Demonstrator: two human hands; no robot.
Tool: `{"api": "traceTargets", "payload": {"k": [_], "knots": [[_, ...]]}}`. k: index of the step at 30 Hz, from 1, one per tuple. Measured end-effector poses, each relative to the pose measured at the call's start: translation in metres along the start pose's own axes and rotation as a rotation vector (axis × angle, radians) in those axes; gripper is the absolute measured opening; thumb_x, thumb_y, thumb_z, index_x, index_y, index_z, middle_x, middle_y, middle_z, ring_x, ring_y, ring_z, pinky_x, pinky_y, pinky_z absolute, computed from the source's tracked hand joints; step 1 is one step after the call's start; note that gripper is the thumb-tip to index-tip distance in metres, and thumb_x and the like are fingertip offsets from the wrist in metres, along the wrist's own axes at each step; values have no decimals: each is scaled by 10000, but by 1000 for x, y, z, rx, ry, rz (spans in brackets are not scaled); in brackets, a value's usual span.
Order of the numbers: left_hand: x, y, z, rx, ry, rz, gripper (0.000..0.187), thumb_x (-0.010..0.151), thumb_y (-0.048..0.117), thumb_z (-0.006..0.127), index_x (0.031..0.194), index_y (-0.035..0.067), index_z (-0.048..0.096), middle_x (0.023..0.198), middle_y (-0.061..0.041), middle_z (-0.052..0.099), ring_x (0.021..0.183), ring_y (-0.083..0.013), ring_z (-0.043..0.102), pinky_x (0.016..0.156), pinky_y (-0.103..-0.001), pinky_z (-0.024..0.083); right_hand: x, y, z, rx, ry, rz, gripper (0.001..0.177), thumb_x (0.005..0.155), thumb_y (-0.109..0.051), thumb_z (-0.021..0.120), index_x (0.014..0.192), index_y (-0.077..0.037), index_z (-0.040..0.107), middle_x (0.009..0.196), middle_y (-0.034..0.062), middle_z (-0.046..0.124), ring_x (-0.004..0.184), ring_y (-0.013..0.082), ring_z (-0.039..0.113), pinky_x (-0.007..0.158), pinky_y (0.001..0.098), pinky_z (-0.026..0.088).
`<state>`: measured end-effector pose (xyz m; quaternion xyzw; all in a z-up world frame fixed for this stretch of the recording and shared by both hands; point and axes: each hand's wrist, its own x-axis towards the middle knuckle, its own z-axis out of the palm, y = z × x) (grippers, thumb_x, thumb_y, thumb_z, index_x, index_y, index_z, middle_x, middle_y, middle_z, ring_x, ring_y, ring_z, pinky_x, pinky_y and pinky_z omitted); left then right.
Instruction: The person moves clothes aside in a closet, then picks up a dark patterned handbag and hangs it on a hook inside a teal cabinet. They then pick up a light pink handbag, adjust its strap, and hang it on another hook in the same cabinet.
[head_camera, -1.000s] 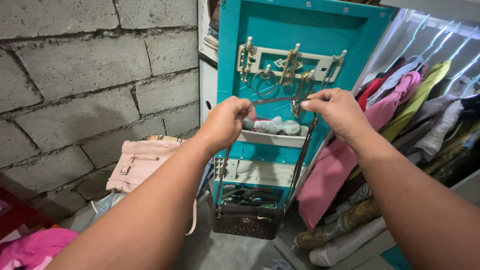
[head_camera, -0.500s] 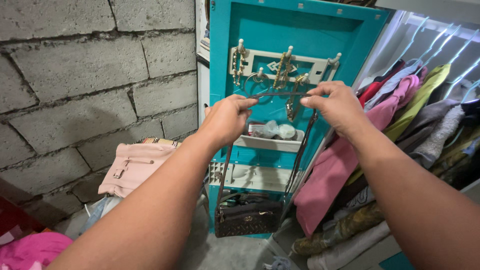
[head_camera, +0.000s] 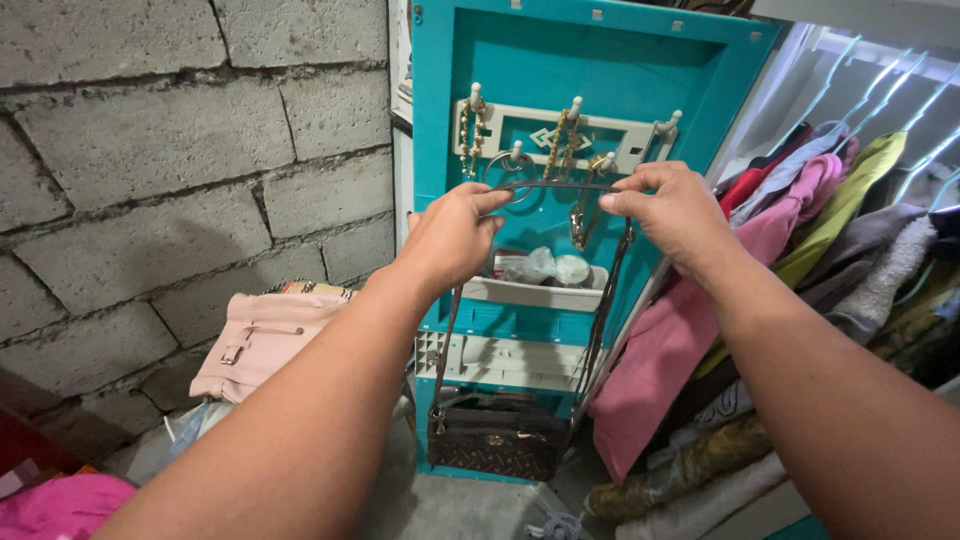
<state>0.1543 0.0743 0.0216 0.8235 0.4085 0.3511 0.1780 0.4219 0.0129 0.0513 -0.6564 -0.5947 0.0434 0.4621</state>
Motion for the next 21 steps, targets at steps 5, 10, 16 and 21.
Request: {"api": "traceTargets", "payload": {"k": [5, 10, 16, 21], "knots": [[7, 0, 0, 7, 14, 5, 381, 938, 256, 643, 1317, 266, 678, 1440, 25, 573, 1272, -273, 567, 1036, -542, 358, 6, 1, -1, 17, -25, -7, 332, 776, -268, 813, 962, 3, 769, 1297, 140, 646, 1147, 267, 636, 961, 352, 490], [9, 0, 3, 0, 12, -4, 401, 942, 260, 641, 1342, 264, 655, 1433, 30, 567, 1269, -261, 576, 1041, -544, 367, 10, 7, 1, 1, -2, -84, 325, 787, -262, 818, 987, -7, 786, 1393, 161, 572, 1250, 273, 570, 1014, 359, 459], [13, 2, 5, -28, 44, 21, 412, 945, 229, 639, 1356, 254, 640, 1493, 29, 500, 1264, -255, 587, 1052, -566, 346, 15, 9, 0, 36, 25, -105, 333, 777, -260, 815, 1003, -17, 790, 1509, 171, 476, 1309, 293, 545, 1032, 368, 463], [20, 6, 4, -11, 126, 93, 475, 920, 182, 664, 1386, 265, 620, 1551, -50, 373, 1369, -317, 460, 1003, -583, 368, 24, 6, -2, 79, 87, -149, 340, 783, -264, 809, 1000, -3, 773, 1571, 186, 427, 1302, 326, 568, 1064, 389, 465]]}}
